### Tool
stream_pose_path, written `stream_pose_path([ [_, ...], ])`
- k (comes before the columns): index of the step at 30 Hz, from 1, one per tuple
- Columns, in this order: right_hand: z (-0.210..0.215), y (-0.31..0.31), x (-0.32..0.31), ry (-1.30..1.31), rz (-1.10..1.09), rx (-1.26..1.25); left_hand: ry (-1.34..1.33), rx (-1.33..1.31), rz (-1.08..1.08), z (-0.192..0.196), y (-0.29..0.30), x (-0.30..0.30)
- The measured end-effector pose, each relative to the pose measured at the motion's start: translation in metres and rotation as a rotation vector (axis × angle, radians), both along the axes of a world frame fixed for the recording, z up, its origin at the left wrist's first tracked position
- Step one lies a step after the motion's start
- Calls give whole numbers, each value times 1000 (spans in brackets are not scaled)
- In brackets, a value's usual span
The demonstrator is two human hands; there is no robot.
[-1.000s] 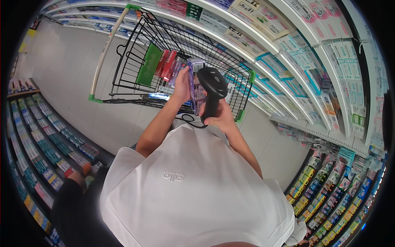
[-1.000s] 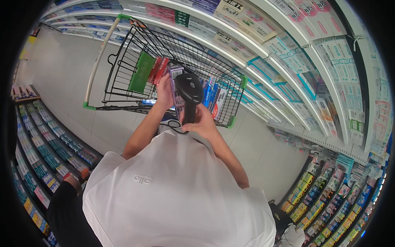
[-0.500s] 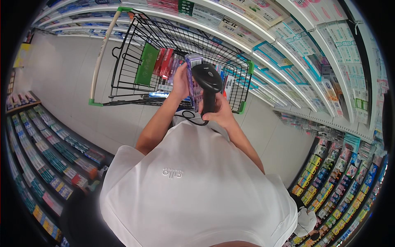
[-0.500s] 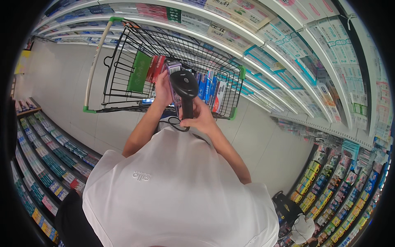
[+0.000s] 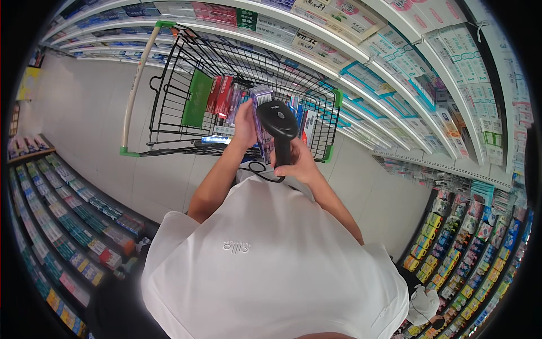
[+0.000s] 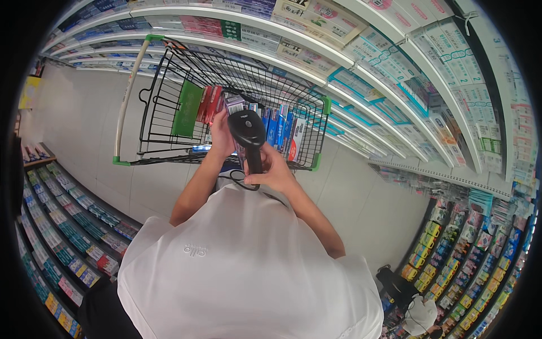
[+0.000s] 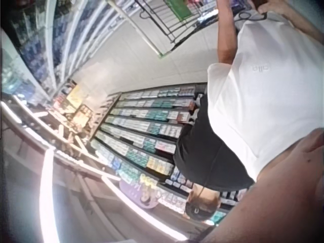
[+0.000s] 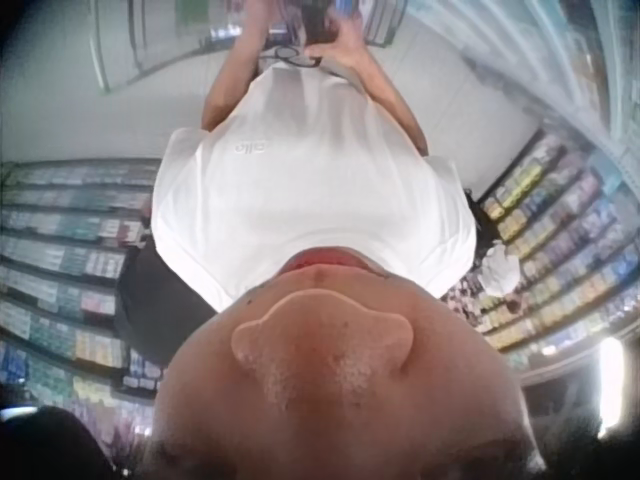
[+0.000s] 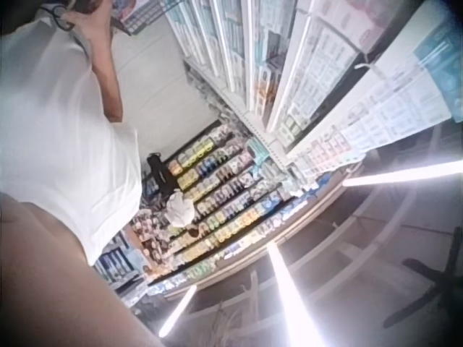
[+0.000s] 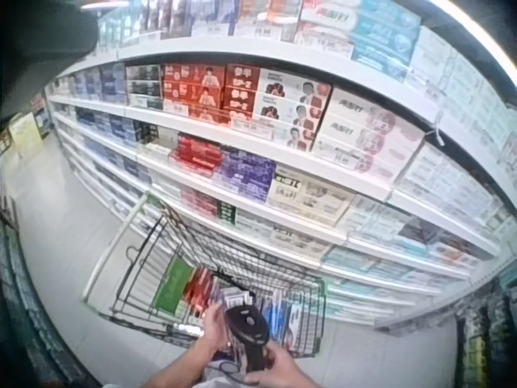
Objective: Scan product barcodes in the shopping cart and on the shelves using a handheld scanner.
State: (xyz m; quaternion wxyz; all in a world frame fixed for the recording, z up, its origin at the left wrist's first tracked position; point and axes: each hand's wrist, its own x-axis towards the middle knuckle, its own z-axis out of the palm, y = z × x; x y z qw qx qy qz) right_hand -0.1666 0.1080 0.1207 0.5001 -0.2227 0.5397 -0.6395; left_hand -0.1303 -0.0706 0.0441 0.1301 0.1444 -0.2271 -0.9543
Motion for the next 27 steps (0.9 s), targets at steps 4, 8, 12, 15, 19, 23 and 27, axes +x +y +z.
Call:
stream_pose_path([
  [4, -3, 1, -3, 3, 2, 2, -1, 16, -2, -2, 0, 0],
  [8, -4, 0, -4, -33, -11, -2, 4, 11, -12, -5, -2, -1],
  [12, -6, -2, -3, -64, -43, -12, -23, 21, 13, -7, -3, -3],
  [15, -3, -3, -3, -51, -36, -13, -51, 10, 36, -6, -4, -2],
  [19, -3, -3, -6, -57, -22, -17, -54, -28, 53, -4, -4, -3],
  [23, -2, -5, -6, -73, -22, -40, -65, -11, 43, -5, -5, -4],
  [27, -4, -4, -7, -56, -25, -43, -42, 0, 25, -2, -5, -4],
])
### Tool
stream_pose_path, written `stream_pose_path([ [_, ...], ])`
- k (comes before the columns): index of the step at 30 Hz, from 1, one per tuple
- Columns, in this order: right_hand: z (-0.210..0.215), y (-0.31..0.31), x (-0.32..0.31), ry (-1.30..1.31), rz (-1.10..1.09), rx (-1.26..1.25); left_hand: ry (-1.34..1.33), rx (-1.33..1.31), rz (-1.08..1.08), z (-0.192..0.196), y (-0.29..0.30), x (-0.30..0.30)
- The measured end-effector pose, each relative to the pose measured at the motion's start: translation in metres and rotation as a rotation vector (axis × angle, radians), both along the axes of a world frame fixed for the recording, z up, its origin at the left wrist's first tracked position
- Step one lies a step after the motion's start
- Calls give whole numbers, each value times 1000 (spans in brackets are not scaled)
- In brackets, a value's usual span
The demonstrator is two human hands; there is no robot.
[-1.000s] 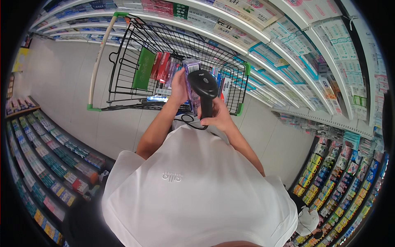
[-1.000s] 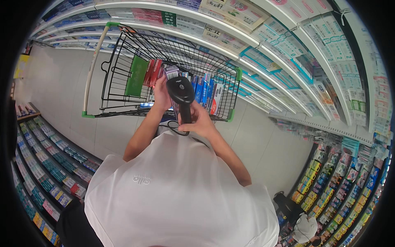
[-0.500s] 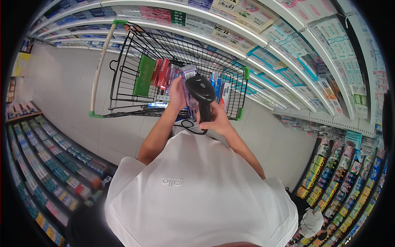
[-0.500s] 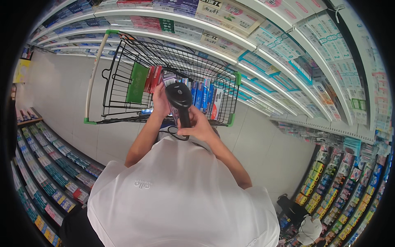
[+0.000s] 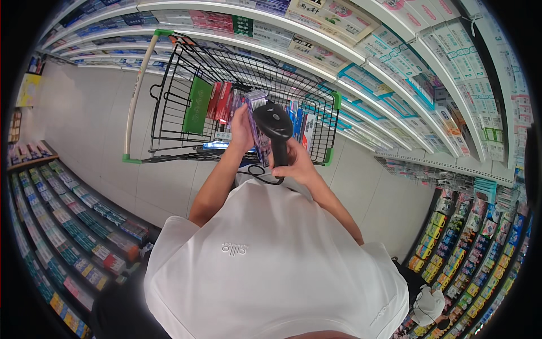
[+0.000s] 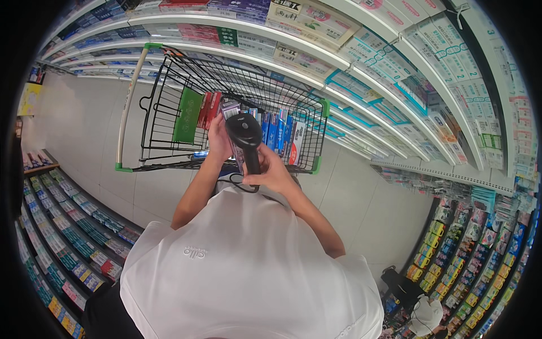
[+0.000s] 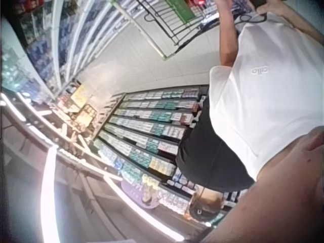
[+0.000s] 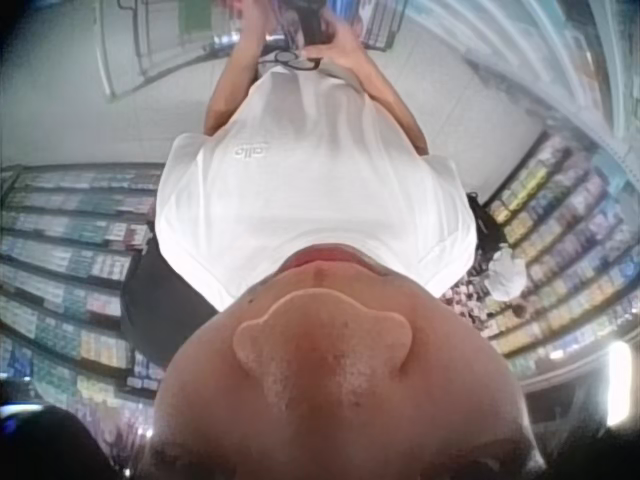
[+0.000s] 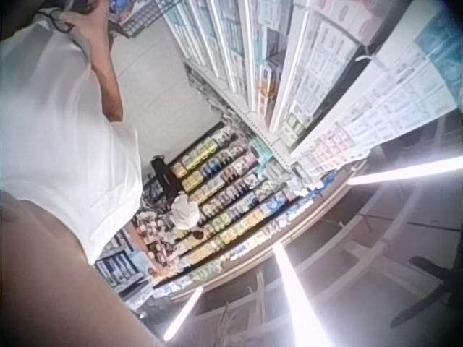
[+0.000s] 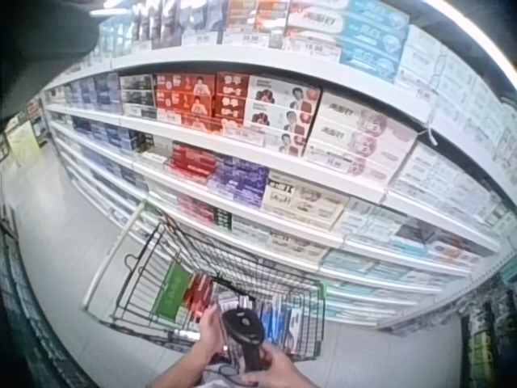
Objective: Scan product barcodes in the shopping cart and on the shelves using a handheld scanner.
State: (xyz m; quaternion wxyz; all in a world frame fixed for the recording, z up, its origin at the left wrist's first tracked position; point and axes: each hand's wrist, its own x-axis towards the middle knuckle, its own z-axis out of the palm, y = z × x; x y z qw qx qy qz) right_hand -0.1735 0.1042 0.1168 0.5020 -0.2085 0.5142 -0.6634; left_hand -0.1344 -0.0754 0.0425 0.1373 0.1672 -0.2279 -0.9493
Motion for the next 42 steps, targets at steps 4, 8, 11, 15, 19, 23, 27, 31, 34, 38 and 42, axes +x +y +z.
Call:
stream_pose_path([
  [4, 1, 1, 0, 16, -3, 9, -33, -18, 18, 5, 4, 0],
  [8, 2, 3, 3, -9, -14, 36, -38, -18, 24, 0, 5, 0],
  [11, -1, 3, 5, -4, -22, 25, -28, 8, -11, -2, 4, 2],
  [15, 1, 3, 5, -9, -25, 12, 28, -12, -47, 0, 3, 3],
  [19, -4, 2, 3, -6, -32, -8, 42, -25, -43, -4, 1, 3],
  [23, -1, 4, 4, 21, -5, -3, 38, 1, -52, -4, 2, 3],
  [27, -3, 6, 4, -8, 0, -3, 14, -4, -38, -5, 4, 3],
  [31, -3, 5, 5, -22, -4, -18, 8, 15, -38, -5, 4, 4],
  [34, -2, 5, 5, 19, 16, -4, 39, -17, -39, -4, 3, 3],
  [38, -1, 4, 5, 26, 6, -1, 20, -25, -33, -3, 3, 3],
  [42, -2, 4, 5, 12, -7, -2, 23, -20, -35, -5, 2, 3],
])
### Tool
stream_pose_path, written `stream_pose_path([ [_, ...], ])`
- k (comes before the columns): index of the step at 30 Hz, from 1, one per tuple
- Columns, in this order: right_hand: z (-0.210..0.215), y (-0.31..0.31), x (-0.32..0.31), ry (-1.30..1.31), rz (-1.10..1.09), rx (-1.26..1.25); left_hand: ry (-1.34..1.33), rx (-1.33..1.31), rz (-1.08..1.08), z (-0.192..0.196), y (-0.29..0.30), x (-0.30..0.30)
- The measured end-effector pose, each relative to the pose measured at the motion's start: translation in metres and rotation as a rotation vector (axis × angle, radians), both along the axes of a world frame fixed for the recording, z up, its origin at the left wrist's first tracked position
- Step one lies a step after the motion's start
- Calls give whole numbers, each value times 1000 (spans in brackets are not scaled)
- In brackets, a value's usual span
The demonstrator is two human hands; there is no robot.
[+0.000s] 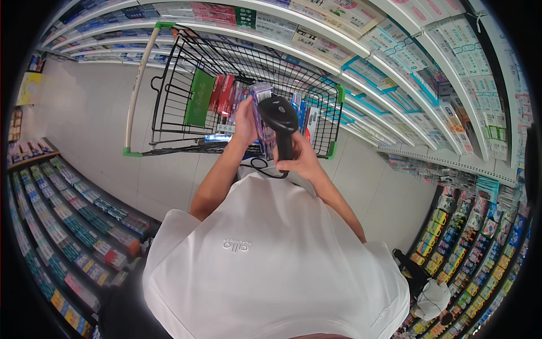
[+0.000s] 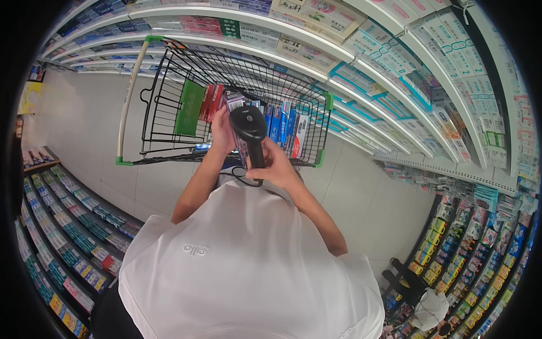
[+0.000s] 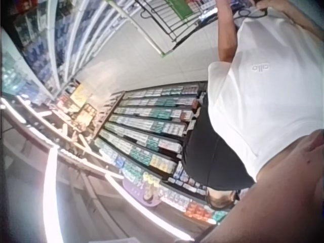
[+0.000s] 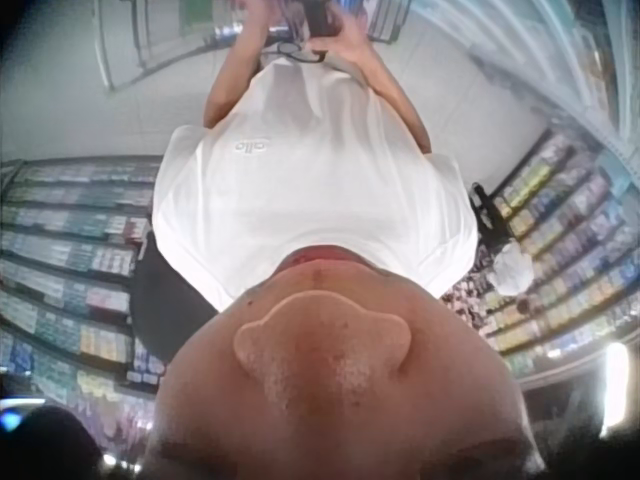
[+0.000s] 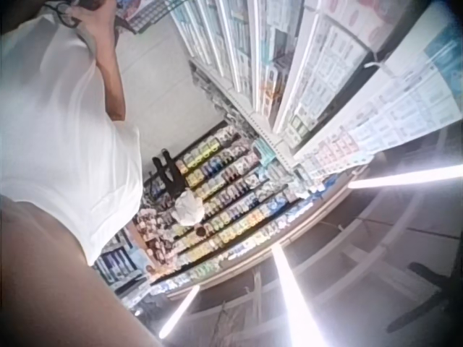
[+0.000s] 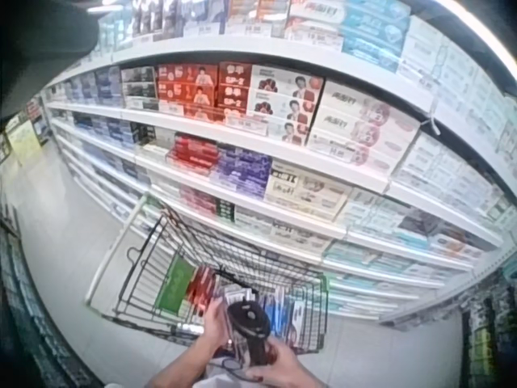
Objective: Scan product barcodes in the shopping cart and on the shelves using a handheld scanner.
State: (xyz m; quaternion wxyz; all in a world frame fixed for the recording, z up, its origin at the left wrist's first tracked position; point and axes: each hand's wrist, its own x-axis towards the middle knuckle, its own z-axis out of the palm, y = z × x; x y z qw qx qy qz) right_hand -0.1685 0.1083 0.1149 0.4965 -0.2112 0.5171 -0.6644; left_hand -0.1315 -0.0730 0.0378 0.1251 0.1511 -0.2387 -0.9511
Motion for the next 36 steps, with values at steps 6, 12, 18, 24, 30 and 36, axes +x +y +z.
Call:
stream_pose_path([
  [6, 2, 0, 0, -2, -4, -8, -13, 25, 3, -1, 0, 0],
  [12, -1, 1, -1, 26, 9, -10, 3, 23, 3, -1, 0, 0],
  [18, -5, 1, 0, 38, 3, -12, -25, 23, 23, -2, 0, 0],
  [24, -4, 1, 0, 50, 0, -2, 4, 30, 5, 1, -1, 0],
  [30, -4, 0, -2, 49, 11, 4, -11, 21, 18, 2, 1, 0],
  [36, -9, 3, 1, 12, -20, 48, -82, 19, 12, -2, 5, 1],
])
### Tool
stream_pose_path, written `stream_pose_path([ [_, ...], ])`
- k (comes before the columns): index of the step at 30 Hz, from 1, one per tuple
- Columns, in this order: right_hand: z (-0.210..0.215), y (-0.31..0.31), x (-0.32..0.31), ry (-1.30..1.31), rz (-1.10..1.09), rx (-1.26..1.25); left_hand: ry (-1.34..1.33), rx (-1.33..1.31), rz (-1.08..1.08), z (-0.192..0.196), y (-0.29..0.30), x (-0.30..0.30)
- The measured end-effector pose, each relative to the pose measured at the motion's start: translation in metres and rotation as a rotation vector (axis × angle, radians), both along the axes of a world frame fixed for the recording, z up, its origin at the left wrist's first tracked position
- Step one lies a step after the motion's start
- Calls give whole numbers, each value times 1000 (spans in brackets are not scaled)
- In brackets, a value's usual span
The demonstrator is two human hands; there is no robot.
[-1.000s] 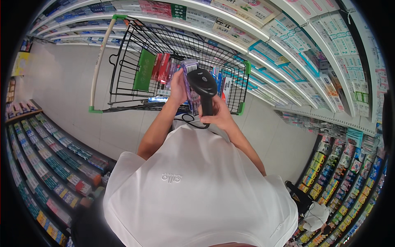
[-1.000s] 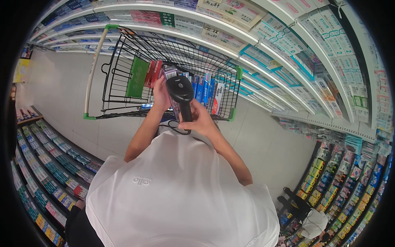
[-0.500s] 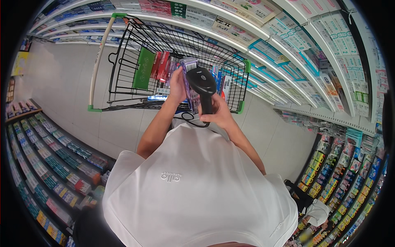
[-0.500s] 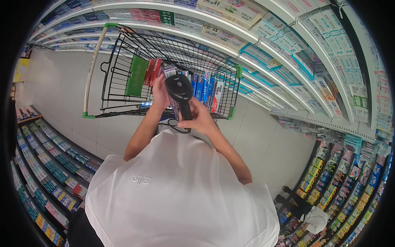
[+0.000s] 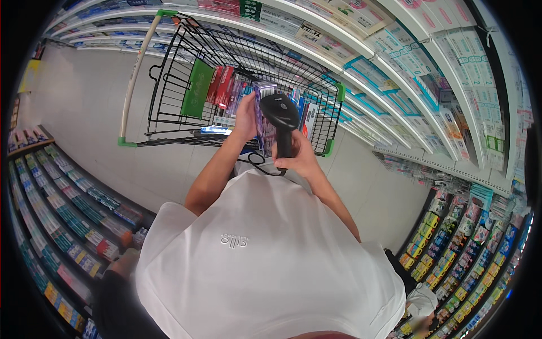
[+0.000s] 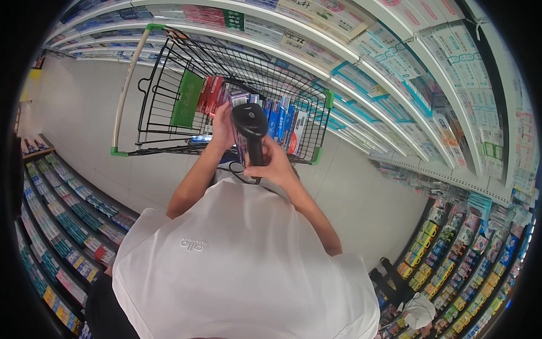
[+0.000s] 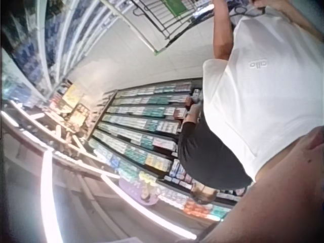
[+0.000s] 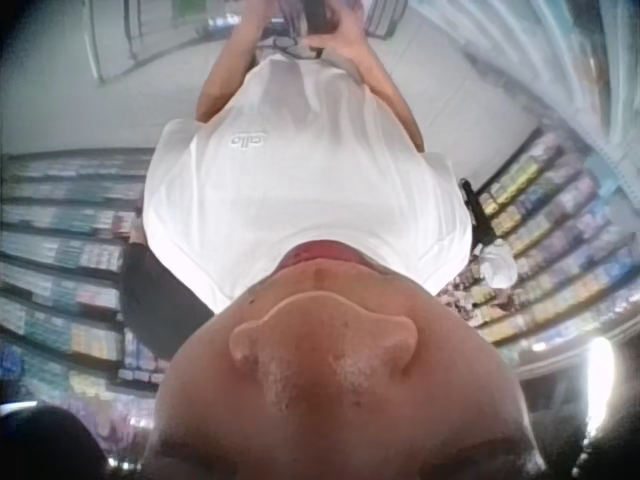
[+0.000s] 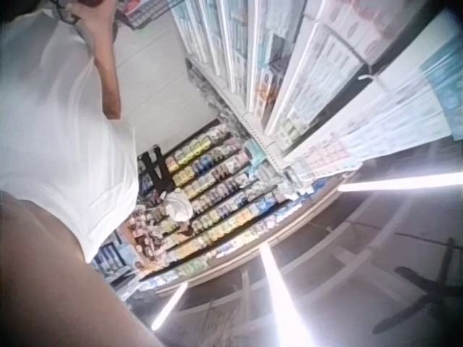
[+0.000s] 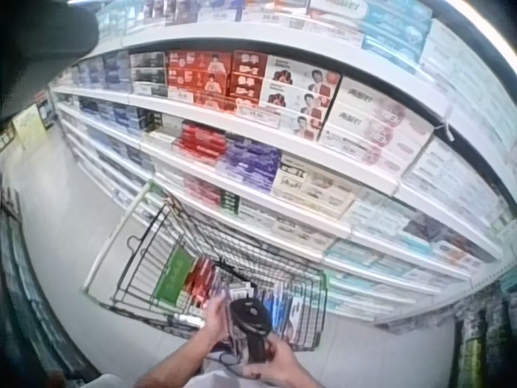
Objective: Scan product barcodes in the shopping cart and on the shelves using a handheld scanner.
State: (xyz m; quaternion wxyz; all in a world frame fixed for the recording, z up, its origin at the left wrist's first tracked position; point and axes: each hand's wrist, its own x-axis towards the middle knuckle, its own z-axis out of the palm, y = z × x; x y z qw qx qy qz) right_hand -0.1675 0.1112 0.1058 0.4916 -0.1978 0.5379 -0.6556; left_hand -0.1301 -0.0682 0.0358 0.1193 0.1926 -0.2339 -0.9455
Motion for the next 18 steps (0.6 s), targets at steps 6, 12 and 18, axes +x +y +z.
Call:
stream_pose_path([
  [6, -4, 4, 1, -68, -51, -16, -55, 53, -38, -2, 5, 3],
  [12, -2, 2, -2, -24, -44, 74, -11, 135, -70, -8, 8, 7],
  [18, -8, -8, -10, -32, 3, 96, -54, 221, -40, -27, 4, 9],
])
